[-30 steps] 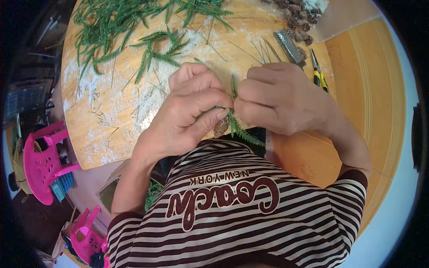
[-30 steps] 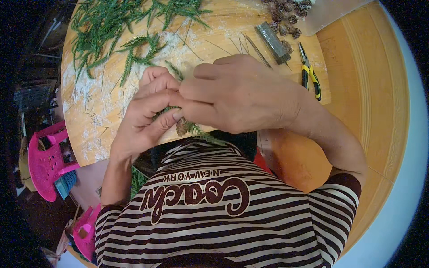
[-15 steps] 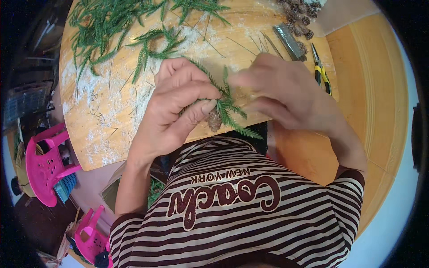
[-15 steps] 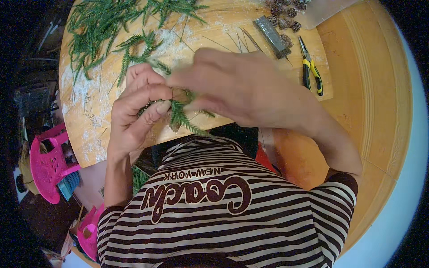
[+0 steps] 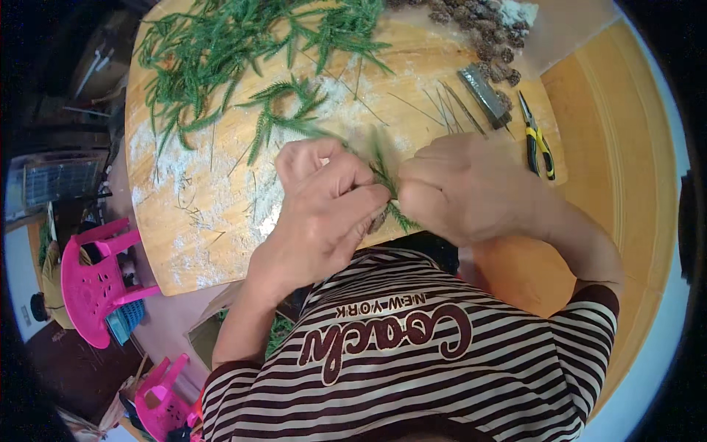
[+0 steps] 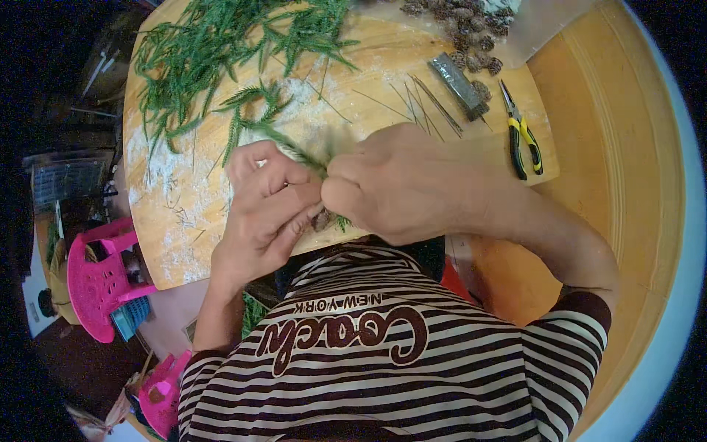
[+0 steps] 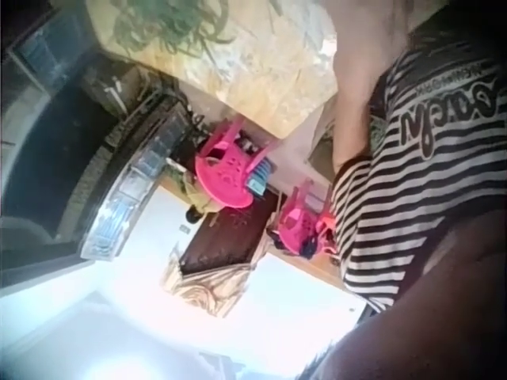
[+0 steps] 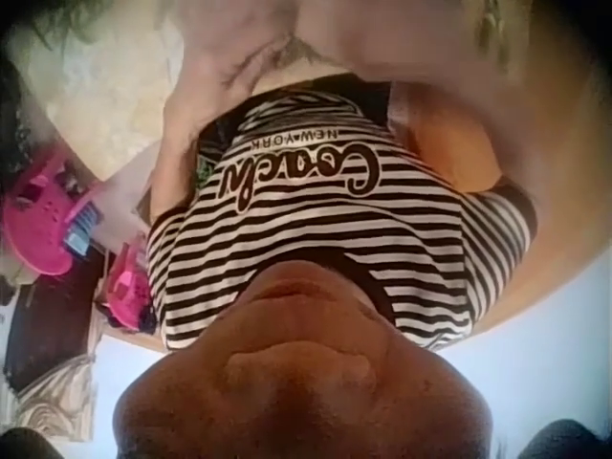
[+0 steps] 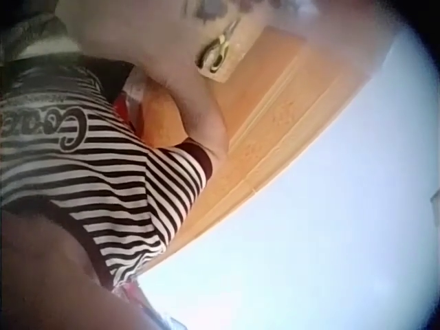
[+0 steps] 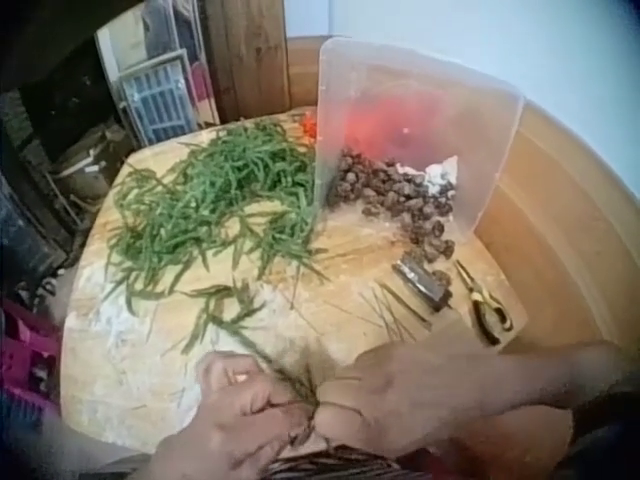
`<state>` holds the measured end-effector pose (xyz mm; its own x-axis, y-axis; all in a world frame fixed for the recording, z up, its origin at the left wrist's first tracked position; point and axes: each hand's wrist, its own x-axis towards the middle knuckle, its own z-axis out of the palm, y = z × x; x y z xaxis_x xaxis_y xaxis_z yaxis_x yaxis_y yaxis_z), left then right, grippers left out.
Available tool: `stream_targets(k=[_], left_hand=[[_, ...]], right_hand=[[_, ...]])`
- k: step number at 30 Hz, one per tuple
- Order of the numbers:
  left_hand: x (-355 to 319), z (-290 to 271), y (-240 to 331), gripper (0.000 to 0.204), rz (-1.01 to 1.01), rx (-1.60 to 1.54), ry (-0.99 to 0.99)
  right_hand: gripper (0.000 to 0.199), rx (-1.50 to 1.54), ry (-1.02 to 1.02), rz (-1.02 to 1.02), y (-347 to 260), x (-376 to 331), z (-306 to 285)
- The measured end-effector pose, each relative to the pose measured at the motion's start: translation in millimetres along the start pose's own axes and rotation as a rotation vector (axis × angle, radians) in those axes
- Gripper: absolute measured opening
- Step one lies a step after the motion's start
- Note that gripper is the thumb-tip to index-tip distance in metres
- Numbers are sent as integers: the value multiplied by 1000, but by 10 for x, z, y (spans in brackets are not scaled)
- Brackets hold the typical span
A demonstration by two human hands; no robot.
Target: Assembling artificial plant decorations by wiring pine cones onto green plastic branches and using pliers to secure them.
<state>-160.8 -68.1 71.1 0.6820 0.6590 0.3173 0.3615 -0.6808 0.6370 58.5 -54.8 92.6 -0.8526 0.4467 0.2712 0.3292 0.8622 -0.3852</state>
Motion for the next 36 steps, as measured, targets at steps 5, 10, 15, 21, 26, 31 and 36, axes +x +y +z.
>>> stream_targets(k=[5, 10, 15, 21, 26, 31, 36], left_hand=[[30, -36, 70, 13, -1, 142, 121], [-15, -4, -156, 10, -99, -147, 195], [-28, 10, -242, 14, -184, -560, 127], [3, 38, -195, 15, -165, -663, 20], [79, -33, -165, 13, -86, -499, -60], [27, 60, -192, 11, -200, -358, 193], [54, 127, -142, 11, -225, -341, 240]], right_hand=[[6, 570, 19, 450, -88, -88, 29], [6, 811, 208, 524, -61, -82, -92], [14, 342, 261, 260, -15, -33, -46], [19, 243, 211, 86, 73, 34, 72], [19, 255, 153, 121, 79, 0, 85], [17, 310, 284, 320, -36, -67, -75], [15, 8, 522, 332, -222, 10, 166]])
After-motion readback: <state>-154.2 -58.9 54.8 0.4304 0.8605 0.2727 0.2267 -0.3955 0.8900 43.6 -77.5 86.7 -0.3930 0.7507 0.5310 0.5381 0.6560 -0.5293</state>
